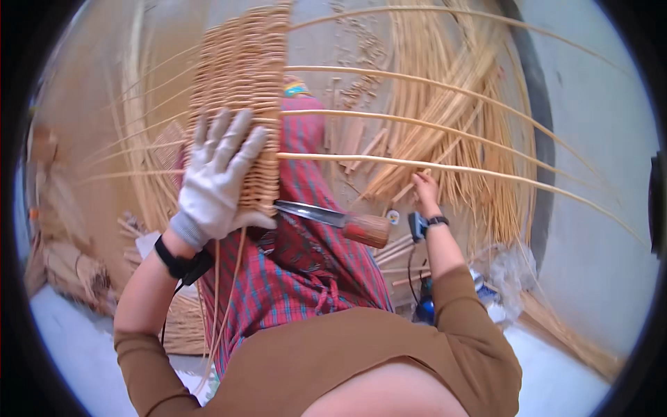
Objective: Weaving a small rectangular basket from thin wooden strips and trimming the edges with a knife.
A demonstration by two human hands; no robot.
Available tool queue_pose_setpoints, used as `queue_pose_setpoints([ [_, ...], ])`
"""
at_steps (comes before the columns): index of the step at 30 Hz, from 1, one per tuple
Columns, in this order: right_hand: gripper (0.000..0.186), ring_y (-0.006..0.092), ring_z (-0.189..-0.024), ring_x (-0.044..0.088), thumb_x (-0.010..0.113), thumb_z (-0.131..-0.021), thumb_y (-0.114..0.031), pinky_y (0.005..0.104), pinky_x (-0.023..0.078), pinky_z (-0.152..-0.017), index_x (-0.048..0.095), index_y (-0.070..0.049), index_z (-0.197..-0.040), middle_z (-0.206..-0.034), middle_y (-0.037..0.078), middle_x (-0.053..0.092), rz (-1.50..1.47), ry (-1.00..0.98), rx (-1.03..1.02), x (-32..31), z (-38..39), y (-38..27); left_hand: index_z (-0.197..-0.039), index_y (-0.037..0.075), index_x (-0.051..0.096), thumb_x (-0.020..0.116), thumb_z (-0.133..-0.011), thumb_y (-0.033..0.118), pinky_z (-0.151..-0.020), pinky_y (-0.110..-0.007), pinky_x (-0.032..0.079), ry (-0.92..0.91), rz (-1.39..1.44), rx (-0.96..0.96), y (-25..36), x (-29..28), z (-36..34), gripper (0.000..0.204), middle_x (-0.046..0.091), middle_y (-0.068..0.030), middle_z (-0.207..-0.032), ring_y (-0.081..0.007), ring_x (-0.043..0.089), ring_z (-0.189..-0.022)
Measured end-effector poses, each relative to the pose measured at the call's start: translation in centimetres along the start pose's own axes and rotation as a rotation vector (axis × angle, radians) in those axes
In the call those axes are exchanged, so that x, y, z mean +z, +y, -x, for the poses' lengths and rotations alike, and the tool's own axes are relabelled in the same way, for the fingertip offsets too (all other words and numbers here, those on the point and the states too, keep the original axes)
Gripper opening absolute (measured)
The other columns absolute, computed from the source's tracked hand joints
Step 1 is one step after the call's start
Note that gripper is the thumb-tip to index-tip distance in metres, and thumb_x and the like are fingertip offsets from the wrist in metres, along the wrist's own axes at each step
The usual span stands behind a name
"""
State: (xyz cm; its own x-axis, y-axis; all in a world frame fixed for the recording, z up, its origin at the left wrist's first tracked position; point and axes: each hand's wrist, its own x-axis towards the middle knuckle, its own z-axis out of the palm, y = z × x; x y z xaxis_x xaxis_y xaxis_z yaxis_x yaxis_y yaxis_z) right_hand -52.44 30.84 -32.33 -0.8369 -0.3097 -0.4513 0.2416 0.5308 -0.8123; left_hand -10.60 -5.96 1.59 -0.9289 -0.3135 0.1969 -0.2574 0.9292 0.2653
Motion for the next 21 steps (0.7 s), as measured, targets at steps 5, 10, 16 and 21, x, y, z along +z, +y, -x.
queue_pose_setpoints([
  [5,0.022,0.0108,-0.075,0.064,0.077,-0.101,-0.019,0.0242,0.051,-0.069,0.066,-0.011,-0.118,-0.097,0.003,0.075,-0.5,-0.617,0.299,1.3,12.3,-13.2,-0.164,0.011,0.043,0.079,-0.057,0.083,-0.134,-0.061,0.012,-0.001,-0.065,-0.066,-0.8,-1.0,2.3,0.134,0.04,-0.0175,-0.17,-0.0412,0.029,-0.161],
  [10,0.027,0.0187,-0.087,0.069,0.08,-0.098,-0.014,0.0338,0.057,-0.082,0.061,-0.014,-0.117,-0.086,0.002,0.068,-0.961,-0.77,-0.425,1.6,24.5,-23.9,-0.166,0.011,0.039,0.078,-0.056,0.084,-0.135,-0.058,0.013,0.094,-0.024,-0.011,-1.0,0.6,1.6,0.138,0.039,-0.0147,-0.171,-0.0388,0.029,-0.161],
  [16,0.034,0.0233,-0.099,0.073,0.09,-0.083,0.0,0.0381,0.055,-0.089,0.065,-0.011,-0.104,-0.098,0.008,0.08,-0.305,-0.435,-1.02,6.8,29.8,-28.8,-0.166,0.012,0.039,0.075,-0.062,0.086,-0.135,-0.058,0.01,0.098,-0.016,-0.002,-1.1,1.2,1.5,0.133,0.039,-0.0133,-0.172,-0.0379,0.03,-0.161],
  [21,0.028,0.0236,-0.097,0.073,0.089,-0.083,0.001,0.0373,0.055,-0.09,0.067,-0.009,-0.095,-0.102,0.011,0.081,-0.072,-0.503,-1.001,7.2,29.4,-29.8,-0.167,0.013,0.037,0.071,-0.068,0.089,-0.135,-0.059,0.009,0.075,-0.02,-0.002,-1.5,1.0,2.2,0.13,0.037,-0.0135,-0.172,-0.0376,0.029,-0.161],
])
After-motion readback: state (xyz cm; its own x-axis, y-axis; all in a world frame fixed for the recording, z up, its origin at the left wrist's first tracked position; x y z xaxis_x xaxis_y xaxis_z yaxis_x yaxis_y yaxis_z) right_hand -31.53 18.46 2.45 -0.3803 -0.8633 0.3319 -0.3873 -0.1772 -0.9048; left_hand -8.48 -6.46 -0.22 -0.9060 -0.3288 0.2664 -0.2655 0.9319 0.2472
